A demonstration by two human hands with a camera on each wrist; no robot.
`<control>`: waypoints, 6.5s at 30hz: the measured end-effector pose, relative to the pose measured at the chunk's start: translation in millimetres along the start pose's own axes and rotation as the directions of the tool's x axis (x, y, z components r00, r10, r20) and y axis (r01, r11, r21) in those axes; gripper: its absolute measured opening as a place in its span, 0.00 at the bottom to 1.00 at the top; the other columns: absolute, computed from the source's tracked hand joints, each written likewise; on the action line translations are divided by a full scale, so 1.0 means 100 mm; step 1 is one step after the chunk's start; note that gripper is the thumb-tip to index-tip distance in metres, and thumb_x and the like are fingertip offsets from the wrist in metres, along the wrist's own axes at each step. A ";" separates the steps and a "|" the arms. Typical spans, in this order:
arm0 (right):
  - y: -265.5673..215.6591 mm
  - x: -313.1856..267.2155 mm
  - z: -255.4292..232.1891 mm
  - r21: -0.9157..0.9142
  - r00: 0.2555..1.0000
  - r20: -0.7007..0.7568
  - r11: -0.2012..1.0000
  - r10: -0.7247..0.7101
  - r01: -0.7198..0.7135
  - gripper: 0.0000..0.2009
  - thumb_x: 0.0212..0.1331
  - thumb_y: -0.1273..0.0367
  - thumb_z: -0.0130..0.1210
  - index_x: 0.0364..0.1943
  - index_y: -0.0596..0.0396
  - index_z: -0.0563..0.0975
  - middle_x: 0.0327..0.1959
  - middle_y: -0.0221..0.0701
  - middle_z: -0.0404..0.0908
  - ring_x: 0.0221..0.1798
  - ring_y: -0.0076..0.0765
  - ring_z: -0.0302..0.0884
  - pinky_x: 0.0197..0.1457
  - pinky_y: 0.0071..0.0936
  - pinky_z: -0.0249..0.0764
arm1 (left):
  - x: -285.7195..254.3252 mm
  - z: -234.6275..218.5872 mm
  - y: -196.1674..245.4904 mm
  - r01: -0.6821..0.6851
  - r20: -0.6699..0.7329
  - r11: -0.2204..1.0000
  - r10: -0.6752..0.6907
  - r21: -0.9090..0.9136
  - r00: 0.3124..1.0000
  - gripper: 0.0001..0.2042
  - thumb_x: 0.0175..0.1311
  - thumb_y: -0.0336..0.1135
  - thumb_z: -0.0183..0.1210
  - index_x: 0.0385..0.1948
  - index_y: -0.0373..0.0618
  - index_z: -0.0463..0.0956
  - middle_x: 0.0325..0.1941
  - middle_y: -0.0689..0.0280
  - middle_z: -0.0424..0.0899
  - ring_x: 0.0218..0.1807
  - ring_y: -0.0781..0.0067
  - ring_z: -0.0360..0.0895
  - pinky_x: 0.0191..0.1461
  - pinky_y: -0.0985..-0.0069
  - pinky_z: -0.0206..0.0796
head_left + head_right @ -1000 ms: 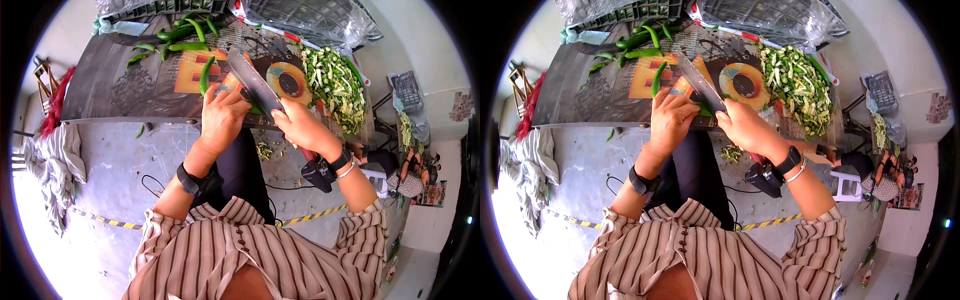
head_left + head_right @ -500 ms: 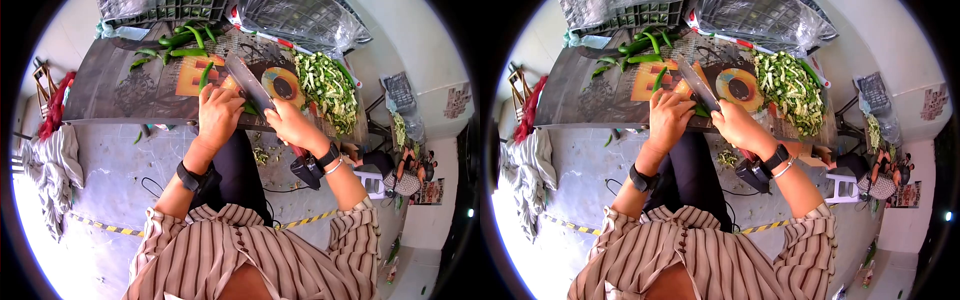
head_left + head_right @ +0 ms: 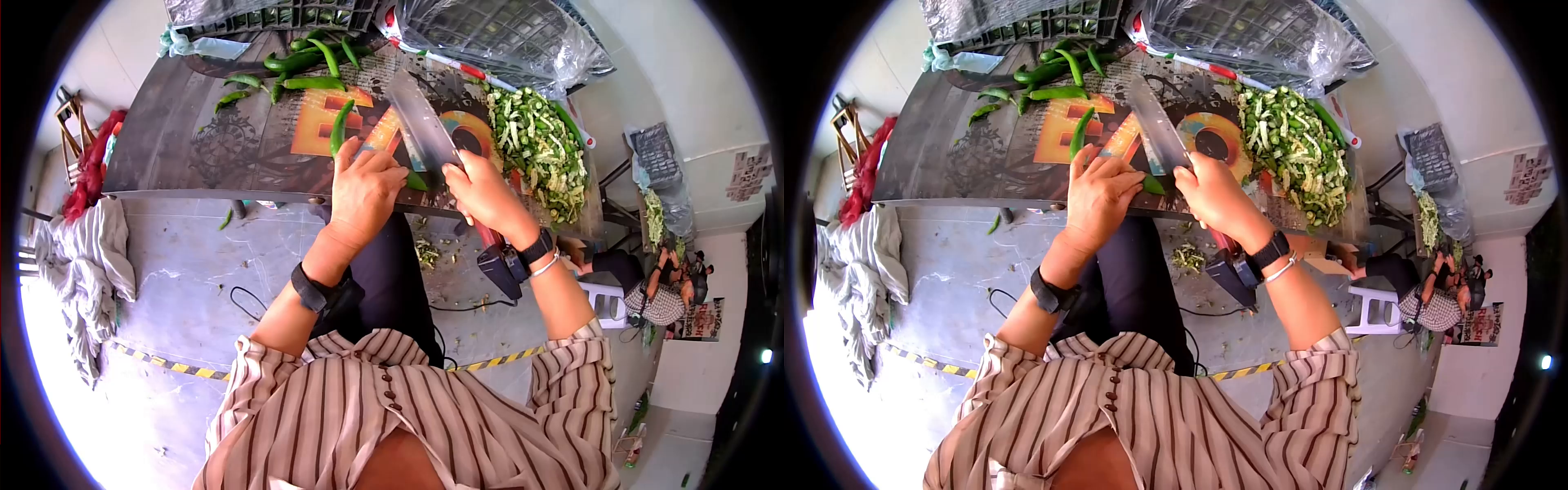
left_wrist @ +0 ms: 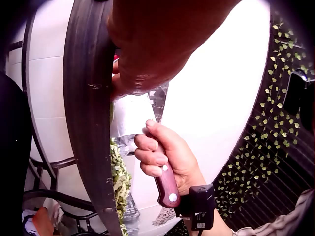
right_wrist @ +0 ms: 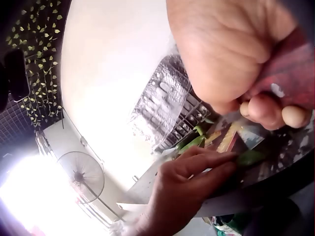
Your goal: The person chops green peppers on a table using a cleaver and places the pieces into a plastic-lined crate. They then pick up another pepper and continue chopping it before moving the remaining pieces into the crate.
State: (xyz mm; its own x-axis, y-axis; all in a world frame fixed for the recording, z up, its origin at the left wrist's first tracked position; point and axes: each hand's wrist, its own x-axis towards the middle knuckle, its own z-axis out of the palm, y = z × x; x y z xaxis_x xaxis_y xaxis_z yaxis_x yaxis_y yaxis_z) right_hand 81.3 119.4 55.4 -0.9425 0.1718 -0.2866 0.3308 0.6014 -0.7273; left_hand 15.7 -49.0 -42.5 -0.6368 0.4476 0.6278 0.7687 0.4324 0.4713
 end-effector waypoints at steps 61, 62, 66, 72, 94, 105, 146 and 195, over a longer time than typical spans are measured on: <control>0.08 -0.32 0.02 0.055 0.998 0.029 0.997 -0.059 0.057 0.10 0.66 0.67 0.46 0.31 0.62 0.67 0.12 0.31 0.68 0.11 0.25 0.65 0.16 0.29 0.64 | -0.02 0.11 -0.01 0.018 -0.079 0.995 -0.026 -0.102 0.997 0.05 0.48 0.34 0.66 0.29 0.55 0.82 0.32 0.76 0.79 0.40 0.75 0.76 0.73 0.54 0.43; 0.14 -0.30 0.04 0.021 0.993 0.010 0.992 -0.121 0.121 0.11 0.66 0.67 0.46 0.31 0.62 0.67 0.12 0.32 0.68 0.10 0.26 0.65 0.16 0.30 0.63 | -0.02 0.10 0.00 0.013 -0.073 0.995 -0.020 -0.096 0.997 0.05 0.48 0.34 0.66 0.28 0.55 0.82 0.32 0.77 0.79 0.39 0.75 0.76 0.73 0.54 0.43; 0.14 -0.26 0.02 -0.060 0.988 0.020 0.986 -0.155 0.156 0.11 0.66 0.67 0.47 0.31 0.64 0.67 0.12 0.38 0.67 0.11 0.33 0.67 0.19 0.34 0.63 | -0.01 0.09 -0.01 0.005 -0.070 0.995 -0.012 -0.104 0.997 0.03 0.48 0.33 0.65 0.25 0.55 0.81 0.30 0.78 0.78 0.38 0.76 0.76 0.72 0.55 0.44; -0.09 -0.26 -0.05 -0.026 0.989 0.127 0.997 0.070 -0.067 0.13 0.66 0.67 0.48 0.29 0.64 0.66 0.13 0.44 0.67 0.15 0.43 0.69 0.24 0.38 0.65 | -0.01 0.10 -0.02 0.011 -0.061 0.993 -0.018 -0.119 0.998 0.02 0.49 0.33 0.65 0.24 0.56 0.81 0.28 0.78 0.78 0.39 0.77 0.77 0.72 0.55 0.45; 0.05 -0.09 -0.02 0.006 0.998 -0.010 0.999 -0.054 0.054 0.11 0.67 0.66 0.48 0.32 0.62 0.67 0.12 0.30 0.68 0.11 0.27 0.67 0.16 0.28 0.64 | -0.04 0.07 0.01 0.002 -0.067 0.993 -0.010 -0.119 0.998 0.03 0.47 0.34 0.67 0.22 0.56 0.82 0.28 0.79 0.80 0.39 0.79 0.77 0.71 0.57 0.47; 0.04 -0.29 0.05 -0.057 0.992 0.022 0.990 -0.128 0.129 0.12 0.64 0.68 0.50 0.29 0.65 0.66 0.14 0.46 0.68 0.14 0.44 0.67 0.22 0.39 0.63 | -0.04 0.05 0.01 -0.001 -0.033 0.995 -0.002 -0.095 0.999 0.04 0.45 0.32 0.67 0.23 0.56 0.82 0.29 0.79 0.81 0.41 0.77 0.77 0.71 0.60 0.48; 0.02 -0.31 0.08 -0.122 0.995 0.045 0.988 -0.084 0.089 0.13 0.64 0.68 0.50 0.29 0.65 0.66 0.15 0.49 0.69 0.18 0.54 0.69 0.24 0.42 0.64 | -0.05 0.05 -0.01 0.009 -0.021 0.984 -0.013 -0.175 1.000 0.05 0.45 0.31 0.68 0.25 0.53 0.82 0.33 0.77 0.82 0.47 0.74 0.77 0.71 0.59 0.51; -0.12 -0.30 0.12 -0.232 0.980 0.036 0.952 -0.197 0.200 0.13 0.63 0.67 0.50 0.30 0.67 0.69 0.25 0.56 0.75 0.33 0.65 0.74 0.36 0.50 0.69 | -0.01 0.02 -0.03 -0.028 0.007 0.986 0.030 -0.165 1.000 0.04 0.46 0.30 0.66 0.25 0.51 0.82 0.32 0.73 0.81 0.48 0.68 0.74 0.69 0.58 0.52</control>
State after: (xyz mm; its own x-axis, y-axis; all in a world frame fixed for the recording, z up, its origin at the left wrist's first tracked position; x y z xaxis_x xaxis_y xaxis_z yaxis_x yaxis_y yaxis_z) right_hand 106.4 97.2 65.7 -0.9868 0.0217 -0.1602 0.1155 0.7879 -0.6049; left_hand 13.8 -48.9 -46.0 -0.6142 0.4660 0.6369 0.7856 0.2849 0.5492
